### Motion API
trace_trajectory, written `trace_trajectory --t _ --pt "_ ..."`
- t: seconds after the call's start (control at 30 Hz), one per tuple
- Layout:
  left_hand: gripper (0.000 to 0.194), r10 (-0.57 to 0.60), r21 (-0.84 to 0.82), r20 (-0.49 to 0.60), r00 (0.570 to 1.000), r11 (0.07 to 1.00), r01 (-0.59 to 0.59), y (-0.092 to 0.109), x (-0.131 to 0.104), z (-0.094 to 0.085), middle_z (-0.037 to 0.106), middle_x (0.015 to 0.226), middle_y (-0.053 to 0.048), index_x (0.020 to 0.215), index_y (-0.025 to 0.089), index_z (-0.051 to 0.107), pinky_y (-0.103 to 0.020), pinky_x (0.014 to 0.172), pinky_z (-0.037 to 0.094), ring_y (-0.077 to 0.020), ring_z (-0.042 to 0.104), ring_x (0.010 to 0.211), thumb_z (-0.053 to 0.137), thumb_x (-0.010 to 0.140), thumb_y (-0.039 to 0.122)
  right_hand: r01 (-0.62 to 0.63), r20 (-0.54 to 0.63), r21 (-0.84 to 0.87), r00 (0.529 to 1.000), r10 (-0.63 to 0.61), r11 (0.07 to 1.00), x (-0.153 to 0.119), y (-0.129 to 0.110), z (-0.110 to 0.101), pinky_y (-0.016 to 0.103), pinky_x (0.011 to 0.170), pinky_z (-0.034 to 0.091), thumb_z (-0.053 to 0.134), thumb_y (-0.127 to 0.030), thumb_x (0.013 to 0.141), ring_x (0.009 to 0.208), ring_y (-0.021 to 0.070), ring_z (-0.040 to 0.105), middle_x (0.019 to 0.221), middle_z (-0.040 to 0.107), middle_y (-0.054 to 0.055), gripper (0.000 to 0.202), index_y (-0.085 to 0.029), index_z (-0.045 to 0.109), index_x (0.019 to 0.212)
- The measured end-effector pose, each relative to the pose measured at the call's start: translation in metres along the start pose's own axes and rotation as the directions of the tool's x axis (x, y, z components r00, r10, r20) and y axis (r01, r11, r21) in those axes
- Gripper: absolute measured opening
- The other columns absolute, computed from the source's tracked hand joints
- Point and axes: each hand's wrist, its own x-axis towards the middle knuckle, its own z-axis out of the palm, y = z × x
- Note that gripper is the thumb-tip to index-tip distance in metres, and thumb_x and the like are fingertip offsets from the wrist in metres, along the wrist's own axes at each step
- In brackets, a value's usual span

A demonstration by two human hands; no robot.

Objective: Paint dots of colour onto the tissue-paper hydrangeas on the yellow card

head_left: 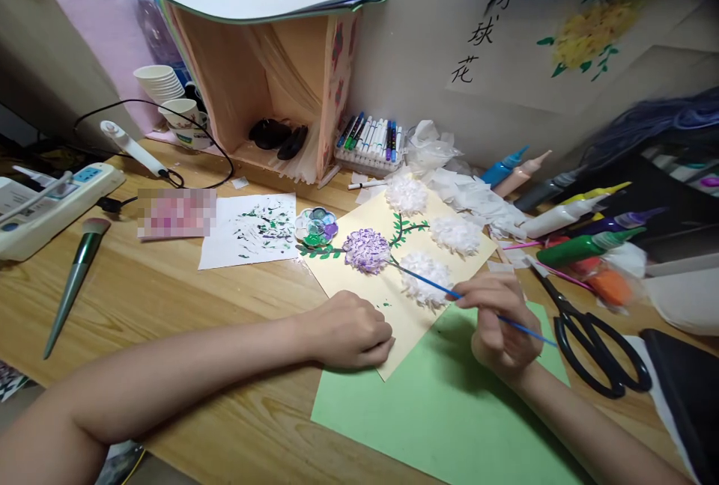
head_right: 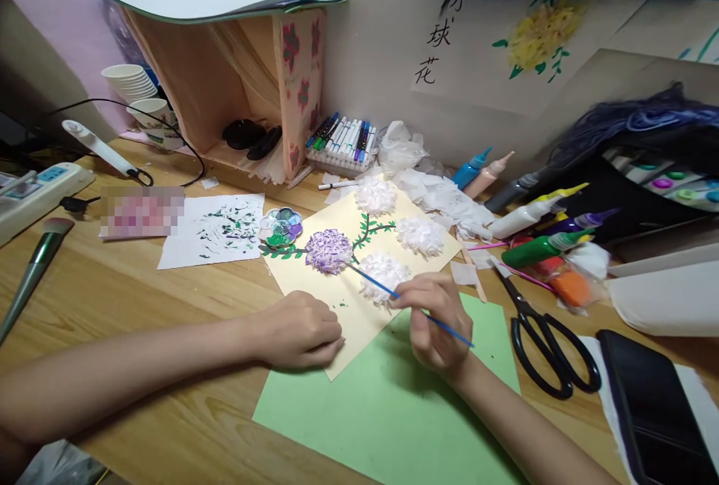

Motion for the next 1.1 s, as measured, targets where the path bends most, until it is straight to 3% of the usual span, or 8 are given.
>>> trace_trajectory --t 0.13,0.23,0.73,0.97,1.1 --pt "0.029 0.000 0.011 0.006 1.000 1.000 0.000 0.0001 0.0000 -0.0012 0.062 0.058 0.001 0.059 0.018 0.055 -0.030 0.045 0.023 -0.0121 0.052 0.049 0.046 0.086 0.026 0.115 0.123 -0.054 0.987 -0.107 0.992 -0.0038 -0.0042 -0.0042 0.032 0.063 0.042 0.043 -0.005 0.077 0.070 0.0172 0.053 0.071 0.064 0.003 0.022 -0.021 0.056 0.084" --pt "0.029 -0.001 0.014 0.020 1.000 1.000 0.001 0.0008 -0.0003 -0.0021 0.061 0.057 0.000 0.060 0.018 0.055 -0.029 0.045 0.023 -0.0123 0.051 0.049 0.046 0.086 0.026 0.119 0.154 -0.051 0.982 -0.110 0.992 0.0023 -0.0070 -0.0013 0.030 0.062 0.042 0.041 -0.002 0.075 0.071 0.0161 0.052 0.070 0.063 0.002 0.024 -0.020 0.054 0.083" --pt "0.030 -0.003 0.003 0.035 0.999 1.000 0.003 0.0009 0.0007 -0.0034 0.060 0.057 0.000 0.060 0.018 0.055 -0.029 0.046 0.023 -0.0123 0.049 0.049 0.045 0.087 0.027 0.085 0.179 -0.034 0.981 -0.078 0.996 0.0034 -0.0051 0.0023 0.030 0.066 0.044 0.043 -0.003 0.076 0.073 0.0160 0.054 0.073 0.065 0.003 0.023 -0.020 0.055 0.085" --pt "0.031 0.005 0.003 0.026 1.000 1.000 -0.005 0.0007 0.0006 -0.0024 0.059 0.056 0.000 0.059 0.018 0.054 -0.028 0.046 0.023 -0.0121 0.048 0.048 0.044 0.087 0.026 0.070 0.111 -0.016 0.992 -0.068 0.997 -0.0027 -0.0028 -0.0003 0.031 0.064 0.042 0.042 -0.005 0.078 0.072 0.0167 0.052 0.071 0.064 0.002 0.022 -0.021 0.056 0.084" --pt "0.032 0.007 0.006 0.023 1.000 1.000 -0.007 0.0005 0.0006 -0.0025 0.058 0.055 0.000 0.059 0.018 0.055 -0.028 0.046 0.026 -0.0122 0.048 0.048 0.044 0.087 0.026 0.085 0.132 -0.021 0.988 -0.081 0.996 -0.0018 -0.0035 -0.0002 0.031 0.063 0.042 0.042 -0.006 0.077 0.071 0.0165 0.053 0.070 0.064 0.002 0.021 -0.021 0.055 0.083"
